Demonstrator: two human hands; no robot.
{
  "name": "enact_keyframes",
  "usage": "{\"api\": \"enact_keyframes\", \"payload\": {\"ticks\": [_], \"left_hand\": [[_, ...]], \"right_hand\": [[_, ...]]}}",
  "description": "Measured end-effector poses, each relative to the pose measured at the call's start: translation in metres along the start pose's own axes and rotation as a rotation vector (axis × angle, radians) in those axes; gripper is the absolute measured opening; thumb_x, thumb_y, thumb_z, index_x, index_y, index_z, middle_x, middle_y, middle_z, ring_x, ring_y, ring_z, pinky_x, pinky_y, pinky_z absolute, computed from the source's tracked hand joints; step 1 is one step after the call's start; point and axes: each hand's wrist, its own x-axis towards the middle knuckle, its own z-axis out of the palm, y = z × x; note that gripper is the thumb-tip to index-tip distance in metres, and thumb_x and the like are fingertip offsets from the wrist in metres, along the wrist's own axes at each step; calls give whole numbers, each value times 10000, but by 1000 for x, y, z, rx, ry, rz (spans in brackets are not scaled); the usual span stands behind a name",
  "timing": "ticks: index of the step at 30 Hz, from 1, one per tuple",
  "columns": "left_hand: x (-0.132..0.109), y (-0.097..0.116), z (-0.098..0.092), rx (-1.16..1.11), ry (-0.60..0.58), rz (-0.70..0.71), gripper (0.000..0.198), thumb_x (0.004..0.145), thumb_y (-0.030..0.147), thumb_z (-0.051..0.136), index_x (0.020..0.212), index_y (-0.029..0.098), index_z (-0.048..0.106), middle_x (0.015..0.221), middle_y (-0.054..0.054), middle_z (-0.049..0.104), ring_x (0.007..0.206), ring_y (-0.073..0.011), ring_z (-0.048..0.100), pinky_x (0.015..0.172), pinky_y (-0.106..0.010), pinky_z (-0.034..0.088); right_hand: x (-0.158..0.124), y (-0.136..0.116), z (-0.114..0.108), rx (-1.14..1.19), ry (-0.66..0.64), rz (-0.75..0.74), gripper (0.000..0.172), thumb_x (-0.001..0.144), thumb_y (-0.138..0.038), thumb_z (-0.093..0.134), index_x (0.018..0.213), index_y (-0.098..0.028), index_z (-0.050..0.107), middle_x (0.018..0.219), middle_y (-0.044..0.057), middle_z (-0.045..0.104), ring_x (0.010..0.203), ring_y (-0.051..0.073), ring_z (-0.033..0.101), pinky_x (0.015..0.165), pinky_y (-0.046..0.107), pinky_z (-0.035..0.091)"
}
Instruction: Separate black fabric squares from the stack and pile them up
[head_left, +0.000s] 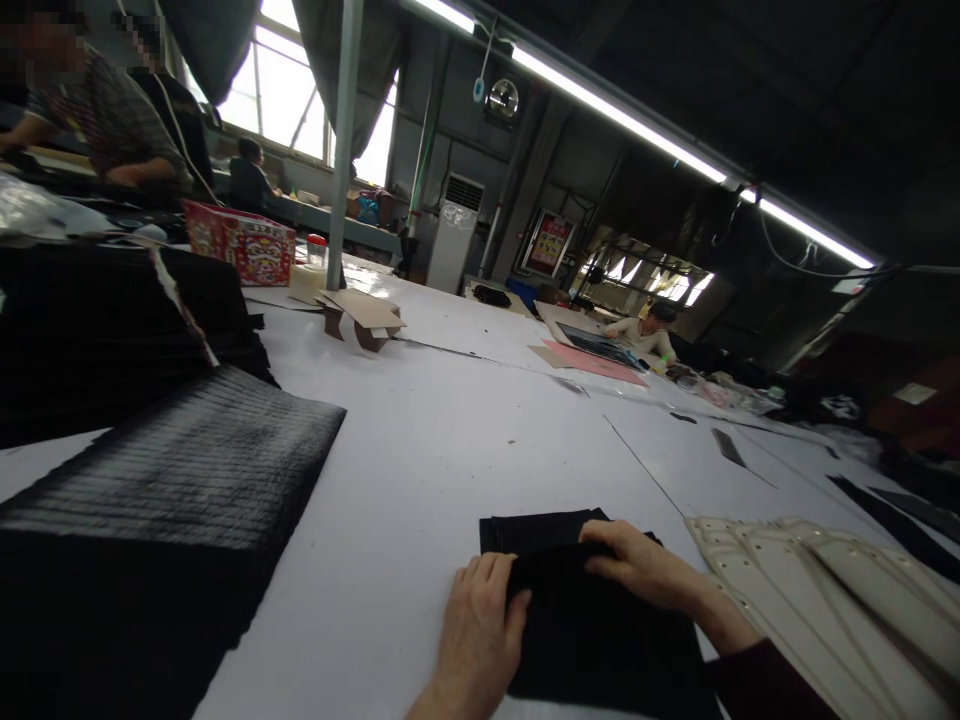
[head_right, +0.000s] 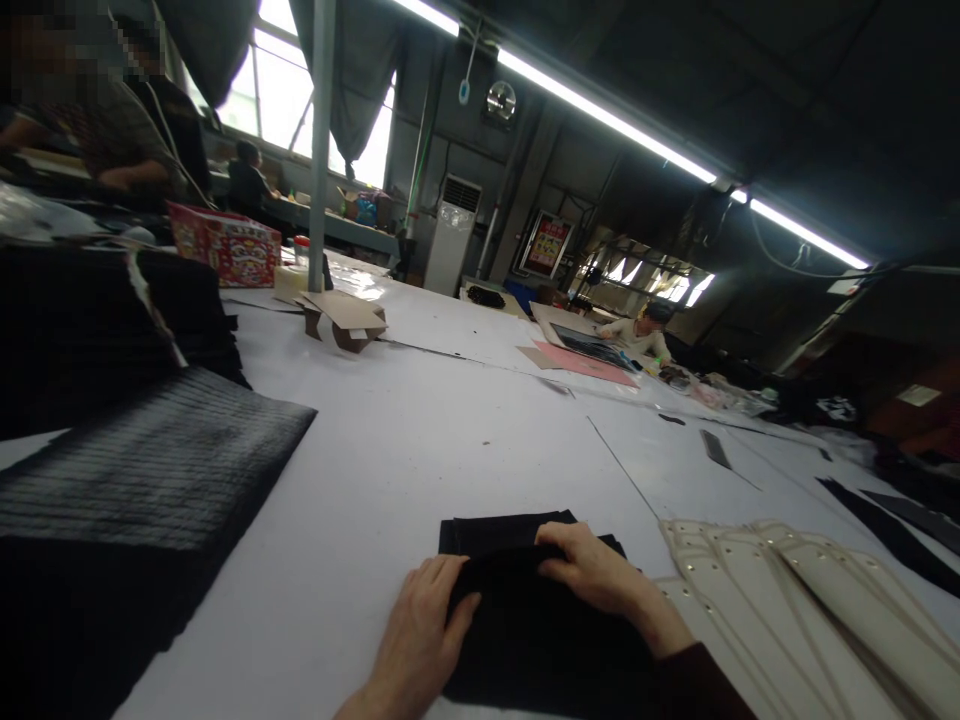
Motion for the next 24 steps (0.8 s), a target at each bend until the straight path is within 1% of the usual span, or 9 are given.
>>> {"api": "enact_keyframes", "payload": {"ticks": [3, 5, 8, 10, 12, 14, 17, 20, 24], "left_hand": [[0, 2, 3, 5, -46, -70, 230, 890, 194, 449, 1019, 208, 638, 956, -80, 665, 909, -255, 607, 819, -392, 469], [0, -1, 7, -10, -34, -113, 321, 883, 192, 446, 1167, 181, 595, 998, -96, 660, 934, -255, 608, 846, -394, 473], [1, -7, 13, -52, -24, -129, 496, 871, 169, 433, 1364, 127, 454, 1059, -115, 646, 982, -243, 608, 898, -391, 480], [2, -10, 16, -66, 1, -105, 532, 875, 168, 421, 1406, 130, 407, 1112, -122, 628, 1040, -241, 600, 934, -394, 480], [3, -13, 19, -76, 72, -73, 547, 899, 191, 409, 1442, 150, 355, 1255, -140, 568, 1173, -249, 547, 1003, -418, 456], [3, -15, 22, -86, 142, -43, 569, 929, 232, 406, 1482, 181, 284, 1425, -144, 442, 1320, -263, 436, 1071, -456, 411], [1, -17, 26, -79, 130, -4, 606, 948, 285, 429, 1515, 237, 220, 1559, -112, 264, 1420, -283, 303, 1100, -487, 389], [1, -17, 29, -52, 72, 0, 573, 958, 301, 418, 1506, 251, 257, 1588, -100, 204, 1422, -291, 306, 1083, -481, 417], [5, -17, 35, -46, 63, -15, 522, 971, 298, 380, 1480, 199, 320, 1548, -128, 298, 1392, -280, 366, 1090, -469, 413]], "right_hand": [[21, 0, -15, -24, -102, -19, 150, 709, -175, 622, 838, -243, 659, 831, -25, 672, 768, 174, 600, 703, 275, 440], [38, 2, -10, -56, -54, -5, 186, 682, -162, 628, 847, -237, 669, 840, -2, 675, 797, 196, 606, 761, 314, 444], [54, 6, 13, -75, 90, 11, 363, 654, -143, 629, 1002, -236, 670, 1051, 47, 670, 1048, 257, 576, 970, 424, 384], [54, 13, 28, -56, 202, 19, 530, 666, -166, 633, 1188, -257, 614, 1273, 59, 592, 1238, 265, 477, 1078, 454, 297], [45, 27, 37, -23, 324, 62, 629, 728, -238, 619, 1345, -273, 504, 1437, 54, 467, 1346, 237, 382, 1130, 425, 258], [29, 49, 43, 9, 465, 171, 639, 804, -314, 559, 1422, -241, 415, 1504, 74, 380, 1394, 228, 326, 1151, 418, 250], [-5, 86, 54, 60, 652, 396, 622, 876, -364, 443, 1451, -144, 353, 1500, 154, 367, 1405, 277, 315, 1153, 486, 250], [-35, 109, 73, 122, 706, 515, 628, 887, -407, 420, 1426, -88, 386, 1426, 199, 457, 1339, 311, 424, 1112, 495, 333], [-45, 102, 102, 152, 700, 488, 602, 906, -429, 389, 1446, -163, 378, 1435, 118, 478, 1326, 242, 453, 1110, 419, 362]]}}
